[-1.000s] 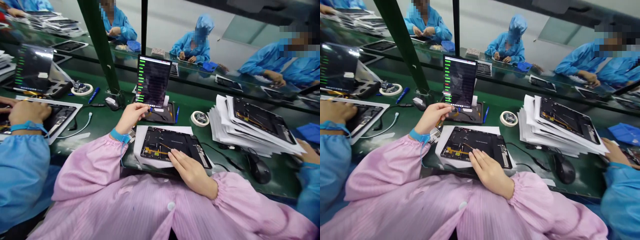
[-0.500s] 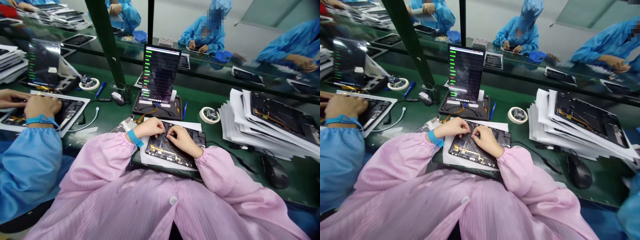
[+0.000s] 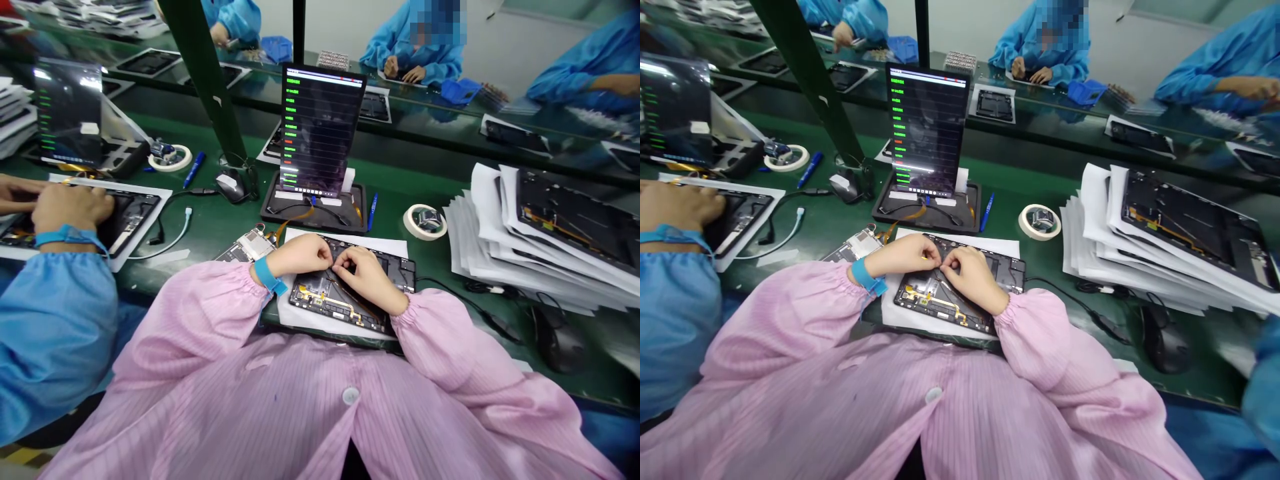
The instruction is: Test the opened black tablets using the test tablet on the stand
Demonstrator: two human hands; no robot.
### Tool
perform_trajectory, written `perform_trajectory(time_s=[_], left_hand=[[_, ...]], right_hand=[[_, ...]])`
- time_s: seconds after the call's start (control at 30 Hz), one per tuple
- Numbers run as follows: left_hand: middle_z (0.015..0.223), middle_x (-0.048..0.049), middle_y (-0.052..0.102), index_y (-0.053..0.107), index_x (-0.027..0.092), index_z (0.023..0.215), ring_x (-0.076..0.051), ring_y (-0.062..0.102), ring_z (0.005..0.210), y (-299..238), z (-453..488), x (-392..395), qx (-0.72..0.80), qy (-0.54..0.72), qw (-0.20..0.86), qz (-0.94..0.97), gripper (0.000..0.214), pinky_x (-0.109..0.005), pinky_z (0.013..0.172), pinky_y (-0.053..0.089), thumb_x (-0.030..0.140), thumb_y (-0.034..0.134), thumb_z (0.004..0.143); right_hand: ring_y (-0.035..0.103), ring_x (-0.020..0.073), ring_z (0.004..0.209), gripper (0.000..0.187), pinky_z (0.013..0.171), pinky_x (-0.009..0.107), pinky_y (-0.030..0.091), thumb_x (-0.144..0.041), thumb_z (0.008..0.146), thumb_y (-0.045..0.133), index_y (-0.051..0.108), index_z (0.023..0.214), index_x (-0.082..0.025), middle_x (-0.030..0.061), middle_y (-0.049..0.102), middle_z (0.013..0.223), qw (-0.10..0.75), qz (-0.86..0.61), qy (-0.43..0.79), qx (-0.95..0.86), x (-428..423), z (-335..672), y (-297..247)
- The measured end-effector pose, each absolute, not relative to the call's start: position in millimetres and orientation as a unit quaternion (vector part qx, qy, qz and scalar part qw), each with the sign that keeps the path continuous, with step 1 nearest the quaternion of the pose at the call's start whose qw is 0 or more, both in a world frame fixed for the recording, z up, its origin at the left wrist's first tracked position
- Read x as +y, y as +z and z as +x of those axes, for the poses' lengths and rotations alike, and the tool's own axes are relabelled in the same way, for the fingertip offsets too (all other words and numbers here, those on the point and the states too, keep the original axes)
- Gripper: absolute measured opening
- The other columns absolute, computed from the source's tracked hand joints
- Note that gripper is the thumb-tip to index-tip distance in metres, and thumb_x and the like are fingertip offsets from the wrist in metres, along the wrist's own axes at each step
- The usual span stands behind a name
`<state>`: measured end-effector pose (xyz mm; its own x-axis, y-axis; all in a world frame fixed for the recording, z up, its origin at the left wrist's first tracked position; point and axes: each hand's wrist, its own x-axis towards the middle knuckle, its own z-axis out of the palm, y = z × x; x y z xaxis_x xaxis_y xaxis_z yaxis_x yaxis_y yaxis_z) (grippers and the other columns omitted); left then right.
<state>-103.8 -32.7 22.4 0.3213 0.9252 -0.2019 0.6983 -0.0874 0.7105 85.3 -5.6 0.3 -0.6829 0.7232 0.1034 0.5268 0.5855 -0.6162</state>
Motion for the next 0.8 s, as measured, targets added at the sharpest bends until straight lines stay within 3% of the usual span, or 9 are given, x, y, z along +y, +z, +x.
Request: perform_trajectory(time_s=[0.43, 0.8], left_hand=[[0.076, -0.0033, 0.073, 0.076, 0.016, 0.08, -0.015, 0.063, 0.069, 23.0, -103.7, -34.7, 0.572, 0.143, 0.367, 0.72, 0.02, -0.022, 0.061, 0.042, 0.032, 0.067, 0.073], [0.067, -0.0017, 0.069, 0.074, 0.016, 0.07, -0.014, 0.058, 0.063, 24.9, -91.9, -41.4, 0.587, 0.182, 0.312, 0.724, 0.017, -0.023, 0.057, 0.037, 0.02, 0.058, 0.068]], right_hand=[[0.053, 0.0165, 0.076, 0.007, 0.074, 0.03, 0.035, -0.018, 0.078, 0.066, 0.061, 0.073, -0.019, -0.0009, 0.059, 0.073, 0.173, -0.373, 0.275, -0.869, -7.2, 84.1, 1.9], [0.054, 0.0163, 0.075, 0.007, 0.073, 0.03, 0.036, -0.016, 0.078, 0.064, 0.058, 0.074, -0.019, -0.0008, 0.06, 0.074, 0.178, -0.361, 0.279, -0.872, -5.4, 87.7, 0.6]])
